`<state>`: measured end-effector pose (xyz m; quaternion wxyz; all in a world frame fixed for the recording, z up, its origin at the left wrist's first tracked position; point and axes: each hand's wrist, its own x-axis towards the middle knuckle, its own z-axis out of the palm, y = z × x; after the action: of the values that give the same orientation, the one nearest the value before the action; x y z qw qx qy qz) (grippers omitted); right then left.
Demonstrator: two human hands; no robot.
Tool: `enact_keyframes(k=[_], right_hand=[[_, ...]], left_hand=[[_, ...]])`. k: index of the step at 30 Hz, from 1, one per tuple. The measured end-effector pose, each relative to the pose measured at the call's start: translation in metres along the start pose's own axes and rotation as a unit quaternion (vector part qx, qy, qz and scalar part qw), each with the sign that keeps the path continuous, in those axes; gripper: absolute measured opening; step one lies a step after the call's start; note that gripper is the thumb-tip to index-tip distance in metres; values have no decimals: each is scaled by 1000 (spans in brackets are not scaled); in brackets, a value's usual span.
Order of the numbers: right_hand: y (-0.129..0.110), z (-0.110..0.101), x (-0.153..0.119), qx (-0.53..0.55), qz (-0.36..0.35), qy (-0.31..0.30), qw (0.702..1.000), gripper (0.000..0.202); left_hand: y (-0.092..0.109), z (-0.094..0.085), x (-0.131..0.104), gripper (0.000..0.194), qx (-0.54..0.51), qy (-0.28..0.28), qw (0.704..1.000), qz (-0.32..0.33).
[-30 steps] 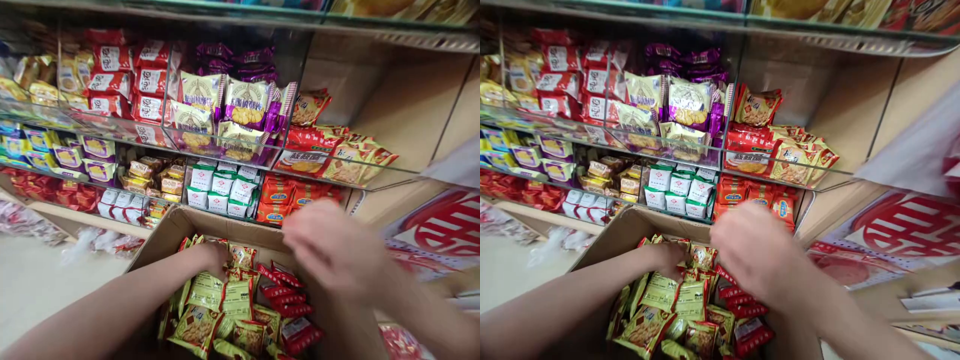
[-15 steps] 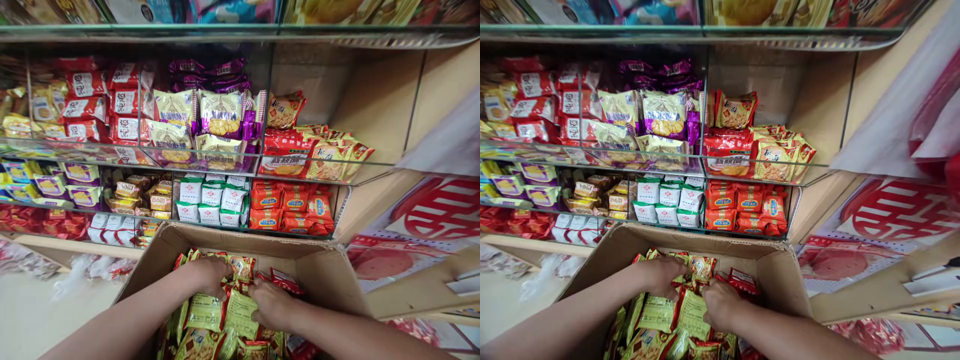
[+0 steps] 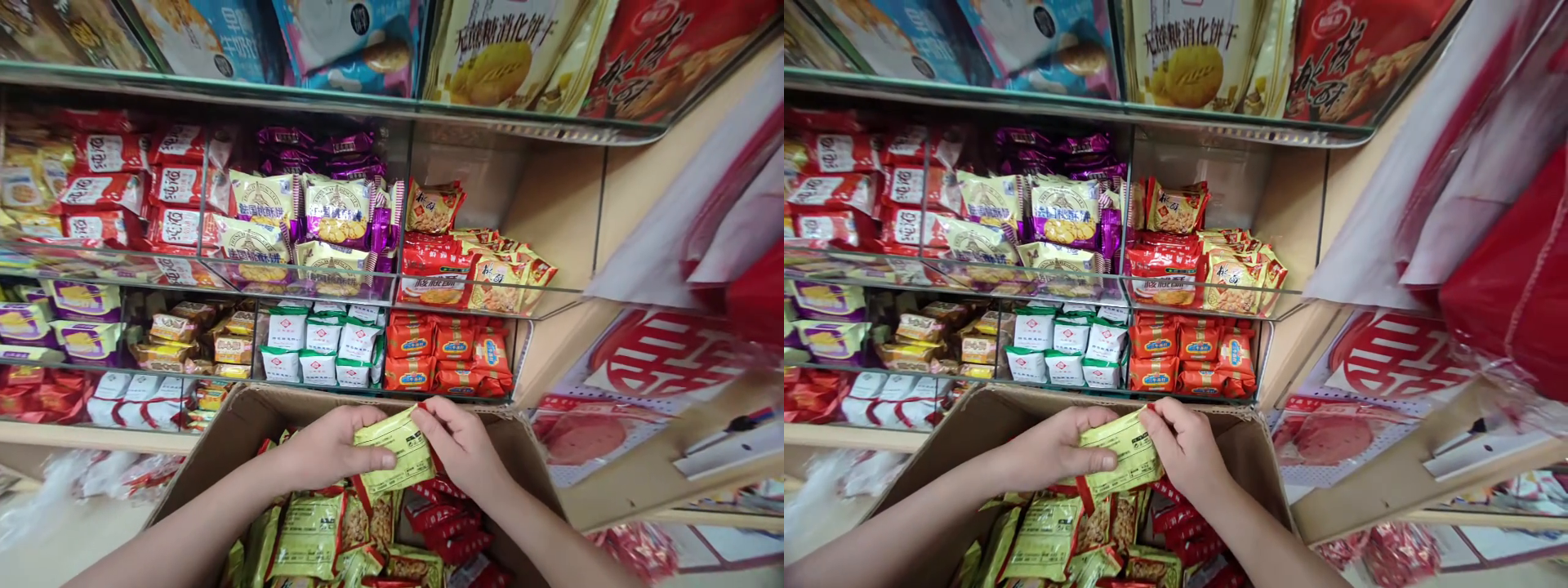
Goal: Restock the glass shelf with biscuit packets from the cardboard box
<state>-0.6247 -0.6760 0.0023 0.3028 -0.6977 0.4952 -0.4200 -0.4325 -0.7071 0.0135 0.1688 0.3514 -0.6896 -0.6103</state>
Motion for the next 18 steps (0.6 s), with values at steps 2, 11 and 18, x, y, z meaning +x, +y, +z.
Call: enact_keyframes(k=[2, 11, 18], right_hand=[[-1, 1, -2, -12, -14, 49, 999, 29], [7, -8, -2, -55, -140, 167, 974, 12], [5, -13, -10, 73, -172, 50, 981, 34]], left_hand=[[1, 3, 1, 28, -70, 4, 997, 11], [17, 6, -6, 66, -335, -148, 922, -123], [12, 19, -5, 29, -232, 154, 956, 98]])
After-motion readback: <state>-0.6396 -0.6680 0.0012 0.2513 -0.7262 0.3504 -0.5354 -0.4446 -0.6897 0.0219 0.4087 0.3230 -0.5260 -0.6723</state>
